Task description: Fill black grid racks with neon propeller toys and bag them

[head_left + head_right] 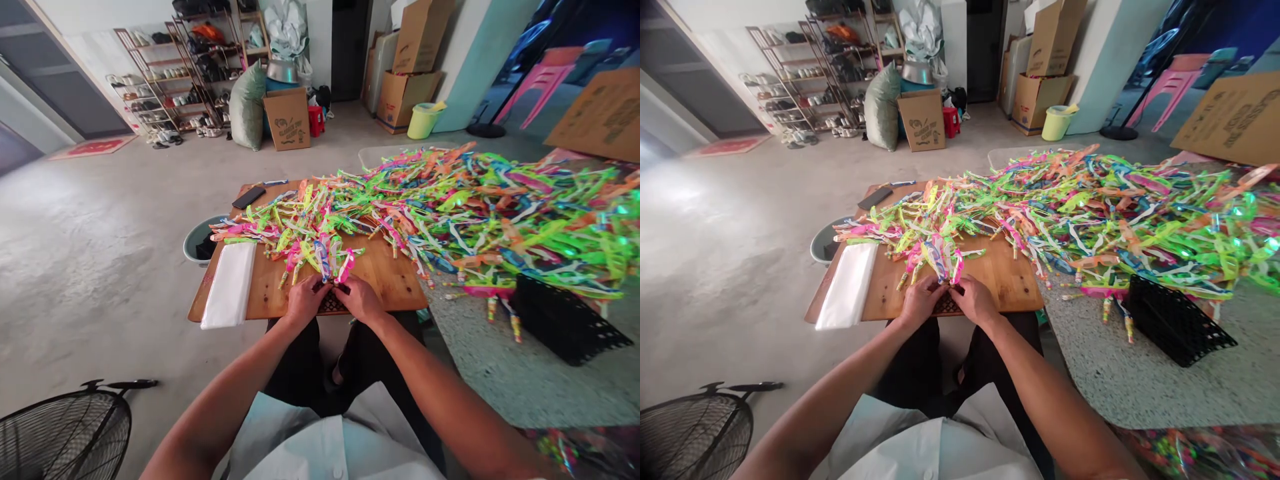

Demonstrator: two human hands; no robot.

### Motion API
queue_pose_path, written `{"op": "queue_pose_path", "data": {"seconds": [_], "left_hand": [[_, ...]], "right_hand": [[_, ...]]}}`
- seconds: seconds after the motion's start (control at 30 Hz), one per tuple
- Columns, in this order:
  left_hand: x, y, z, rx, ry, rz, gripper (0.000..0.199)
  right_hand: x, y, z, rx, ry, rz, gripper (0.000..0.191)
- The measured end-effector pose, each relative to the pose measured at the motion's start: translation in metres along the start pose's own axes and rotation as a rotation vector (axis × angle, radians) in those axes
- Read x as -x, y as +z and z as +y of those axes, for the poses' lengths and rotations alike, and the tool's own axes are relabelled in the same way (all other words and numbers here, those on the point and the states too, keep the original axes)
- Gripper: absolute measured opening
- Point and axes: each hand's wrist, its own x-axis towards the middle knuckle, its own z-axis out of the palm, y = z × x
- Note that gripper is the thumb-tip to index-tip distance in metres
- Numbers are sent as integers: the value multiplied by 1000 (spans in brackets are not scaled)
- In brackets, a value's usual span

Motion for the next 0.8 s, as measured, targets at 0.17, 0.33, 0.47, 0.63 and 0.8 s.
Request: {"op": "queue_pose_path", "data": {"seconds": [0.17,0.33,0.47,0.63,0.8], "left_hand": [[-4,-2,-3,14,21,-41,22],[-6,-7,-5,18,60,-109,22],[-7,-11,-5,32,137,-152,21],[-3,-6,0,-142,219,-108,27],[-2,1,1,-213,244,-82,26]], "right_hand": [[4,-1,-1,-4,193,115,8],[4,-7,-3,-114,216,96,11],[4,-3,-3,-45,144,90,11],[2,2,0,112,-12,53,18],[1,6,-1,200,-25,22,22]]}}
